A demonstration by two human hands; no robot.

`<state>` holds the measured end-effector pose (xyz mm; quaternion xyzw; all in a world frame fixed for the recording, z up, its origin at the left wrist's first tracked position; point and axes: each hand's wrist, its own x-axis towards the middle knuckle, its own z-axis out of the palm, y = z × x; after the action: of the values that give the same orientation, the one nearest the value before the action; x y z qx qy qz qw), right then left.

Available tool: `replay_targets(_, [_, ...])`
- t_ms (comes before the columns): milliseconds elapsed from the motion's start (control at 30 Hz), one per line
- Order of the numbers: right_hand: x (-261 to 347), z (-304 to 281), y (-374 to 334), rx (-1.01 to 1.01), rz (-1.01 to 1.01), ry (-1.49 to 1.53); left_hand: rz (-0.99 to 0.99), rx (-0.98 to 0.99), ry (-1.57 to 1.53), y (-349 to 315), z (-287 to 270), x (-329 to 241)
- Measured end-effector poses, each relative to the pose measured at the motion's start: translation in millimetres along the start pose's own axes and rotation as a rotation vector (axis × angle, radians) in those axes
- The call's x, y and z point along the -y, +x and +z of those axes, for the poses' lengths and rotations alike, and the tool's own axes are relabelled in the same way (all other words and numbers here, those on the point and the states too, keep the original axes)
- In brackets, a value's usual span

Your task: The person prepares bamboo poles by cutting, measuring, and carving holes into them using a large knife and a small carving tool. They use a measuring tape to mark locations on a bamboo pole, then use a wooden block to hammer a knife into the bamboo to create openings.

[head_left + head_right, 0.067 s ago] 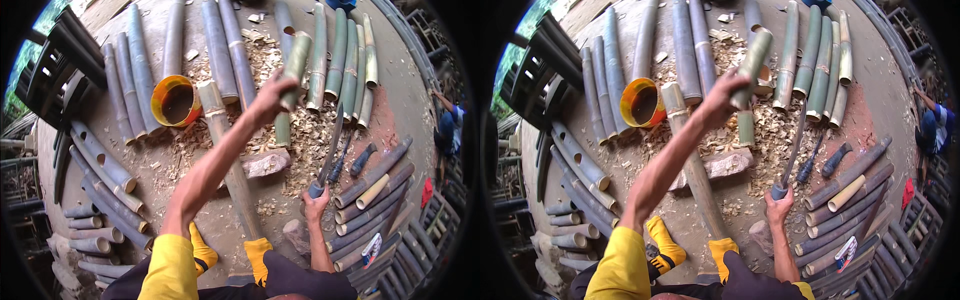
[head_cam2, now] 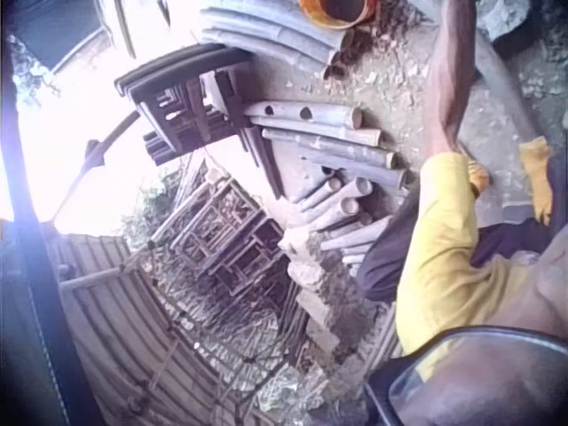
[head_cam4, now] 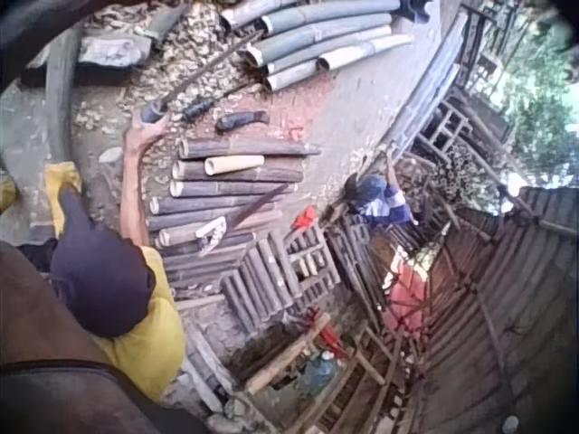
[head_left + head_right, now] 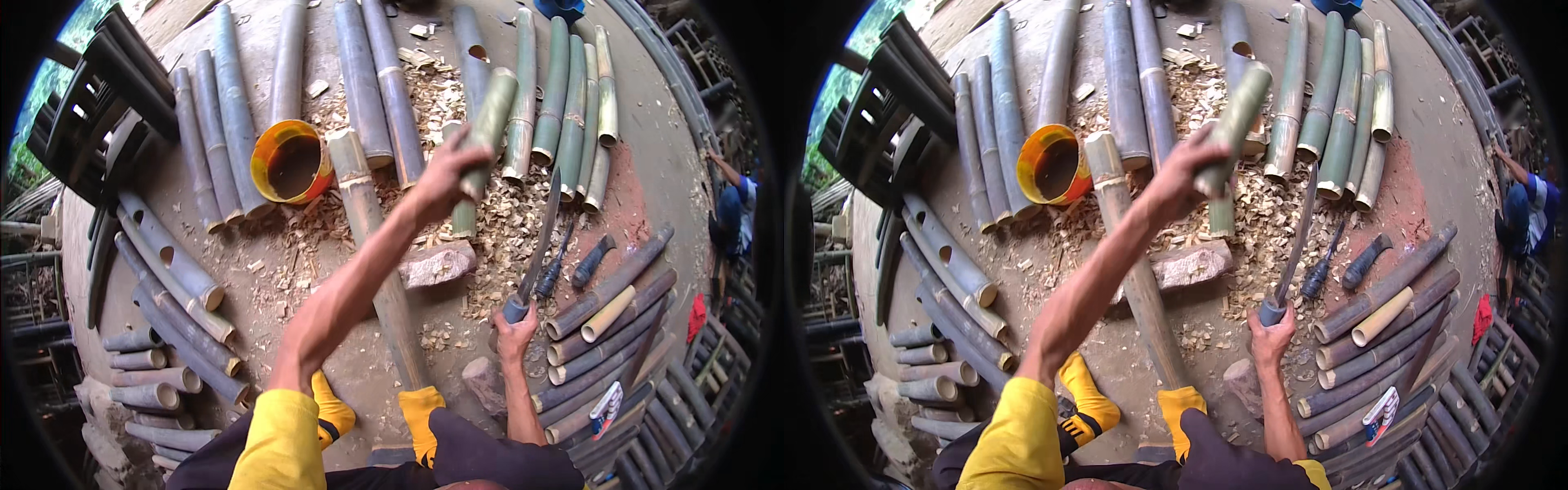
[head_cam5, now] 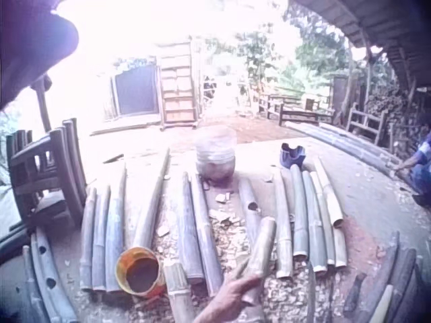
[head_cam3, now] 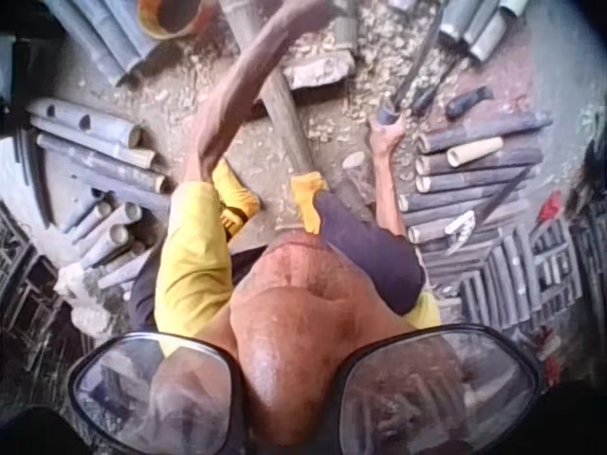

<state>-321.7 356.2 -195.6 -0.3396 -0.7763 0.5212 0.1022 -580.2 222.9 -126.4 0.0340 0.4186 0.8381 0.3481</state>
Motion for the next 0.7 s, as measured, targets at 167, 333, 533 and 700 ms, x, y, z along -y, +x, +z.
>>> replay_targets(167, [13, -10, -16, 0.035, 0.015, 0.146, 0.201, -0.241, 0.361, -125, 16, 42])
replay_targets(333, [19, -21, -38, 0.052, -0.119, 0.244, 0.401, -0.576, 0.463, -226, 33, 5])
replay_targets(533, [27, -22, -85, 0.086, -0.135, 0.32, 0.675, -0.56, 0.184, -278, 27, -38])
replay_targets(700, [16, -21, -87, 0.17, -0.217, 0.128, 0.726, -0.683, 0.05, -298, 11, -28])
